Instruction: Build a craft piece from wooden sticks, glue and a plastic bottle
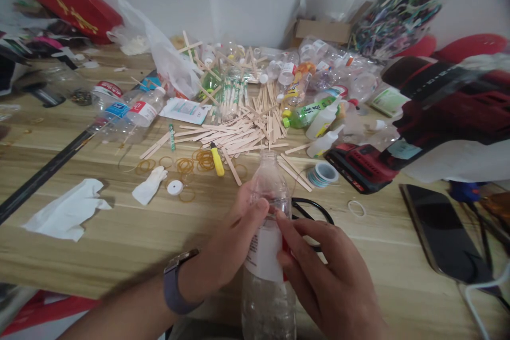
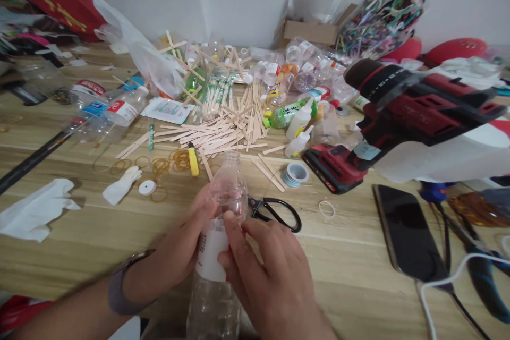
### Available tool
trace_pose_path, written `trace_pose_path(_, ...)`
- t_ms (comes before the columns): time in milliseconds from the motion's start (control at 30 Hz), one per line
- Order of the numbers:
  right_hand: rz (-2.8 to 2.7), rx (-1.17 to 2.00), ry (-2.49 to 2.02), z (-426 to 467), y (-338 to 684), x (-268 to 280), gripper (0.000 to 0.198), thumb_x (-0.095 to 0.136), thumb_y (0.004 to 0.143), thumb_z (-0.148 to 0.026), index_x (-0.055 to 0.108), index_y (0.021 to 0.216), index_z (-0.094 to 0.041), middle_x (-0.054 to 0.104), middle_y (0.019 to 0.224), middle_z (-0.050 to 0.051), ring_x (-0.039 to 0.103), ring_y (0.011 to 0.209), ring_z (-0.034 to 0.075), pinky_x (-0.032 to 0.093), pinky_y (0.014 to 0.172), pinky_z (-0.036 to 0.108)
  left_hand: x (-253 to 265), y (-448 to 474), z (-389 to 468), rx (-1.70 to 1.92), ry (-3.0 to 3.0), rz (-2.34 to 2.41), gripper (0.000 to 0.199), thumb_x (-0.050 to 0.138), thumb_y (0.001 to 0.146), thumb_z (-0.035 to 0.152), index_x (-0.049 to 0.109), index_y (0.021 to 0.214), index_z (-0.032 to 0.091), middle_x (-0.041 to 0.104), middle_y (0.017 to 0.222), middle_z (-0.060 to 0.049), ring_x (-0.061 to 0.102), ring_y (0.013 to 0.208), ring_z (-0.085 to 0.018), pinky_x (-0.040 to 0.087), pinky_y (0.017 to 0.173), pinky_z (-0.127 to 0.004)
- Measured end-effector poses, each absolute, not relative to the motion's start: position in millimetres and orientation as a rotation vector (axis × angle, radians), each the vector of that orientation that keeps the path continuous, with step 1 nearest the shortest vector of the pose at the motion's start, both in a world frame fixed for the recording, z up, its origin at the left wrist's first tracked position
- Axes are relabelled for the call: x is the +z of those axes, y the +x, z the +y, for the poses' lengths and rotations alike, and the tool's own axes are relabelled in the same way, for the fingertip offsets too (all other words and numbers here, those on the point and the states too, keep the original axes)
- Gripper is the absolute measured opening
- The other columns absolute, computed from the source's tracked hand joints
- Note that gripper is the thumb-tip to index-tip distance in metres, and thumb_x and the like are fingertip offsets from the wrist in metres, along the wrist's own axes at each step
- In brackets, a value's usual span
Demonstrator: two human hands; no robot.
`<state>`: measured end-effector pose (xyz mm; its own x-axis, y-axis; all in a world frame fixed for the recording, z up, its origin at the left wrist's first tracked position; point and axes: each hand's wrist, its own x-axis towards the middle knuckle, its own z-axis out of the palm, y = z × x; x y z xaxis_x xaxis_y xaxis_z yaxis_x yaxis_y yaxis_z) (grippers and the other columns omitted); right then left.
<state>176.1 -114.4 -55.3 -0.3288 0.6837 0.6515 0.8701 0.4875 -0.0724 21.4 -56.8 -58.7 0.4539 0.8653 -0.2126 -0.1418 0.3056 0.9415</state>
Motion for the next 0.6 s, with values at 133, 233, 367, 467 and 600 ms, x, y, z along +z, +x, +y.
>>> trace_pose_path(133,-2.095,-0.423,-1.325,-113.1,173.7,-54.7,0.032,0.039,0.102,-0.029,0.058,0.12,-0.012,0.06,0.089,0.01,0.059,0.075,0.018,0.053,0.058,0.029,-52.7,21.0,-56.2,0.785,1.132,0.837,0.05,0.047,0.097,0.044,0.04,0.141,0.02,0.057,0.138,-0.008,0.051,0.127,-0.023,0.038,0.109,-0.036)
trace_pose_path(233,-2.048,-0.305,-1.363,-114.4,175.0,-54.5,0.034,0.039,0.102,-0.032,0.057,0.124,-0.013,0.061,0.092,0.011,0.062,0.078,0.018,0.055,0.06,0.027,-55.9,21.6,-56.7,0.754,1.028,0.809,0.052,0.052,0.094,0.034,0.038,0.142,0.022,0.059,0.134,-0.007,0.053,0.123,-0.022,0.042,0.105,-0.036)
trace_pose_path(367,-1.923,-0.066,-1.454,-117.2,178.3,-54.2,0.025,0.049,0.099,-0.027,0.056,0.121,-0.018,0.064,0.095,0.006,0.066,0.083,0.014,0.056,0.069,0.023,-61.4,22.2,-57.3,0.733,0.978,0.786,0.057,0.057,0.088,0.03,0.037,0.142,0.023,0.06,0.129,-0.006,0.058,0.115,-0.022,0.046,0.096,-0.035)
trace_pose_path(467,-1.873,-0.045,-1.469,-117.8,178.3,-54.7,0.008,0.053,0.096,-0.023,0.06,0.101,-0.022,0.067,0.09,0.003,0.067,0.081,0.013,0.055,0.07,0.022,-61.4,22.5,-57.2,0.734,1.024,0.834,0.059,0.057,0.087,0.028,0.035,0.142,0.022,0.06,0.129,-0.007,0.057,0.115,-0.022,0.044,0.099,-0.036)
trace_pose_path(600,-1.885,-0.138,-1.437,-116.3,177.1,-55.4,0.009,0.051,0.097,-0.02,0.059,0.091,-0.02,0.067,0.081,0.002,0.066,0.077,0.015,0.053,0.071,0.026,-60.6,22.4,-57.1,0.705,1.088,0.841,0.061,0.057,0.089,0.031,0.033,0.145,0.024,0.058,0.133,-0.007,0.056,0.116,-0.022,0.043,0.1,-0.036)
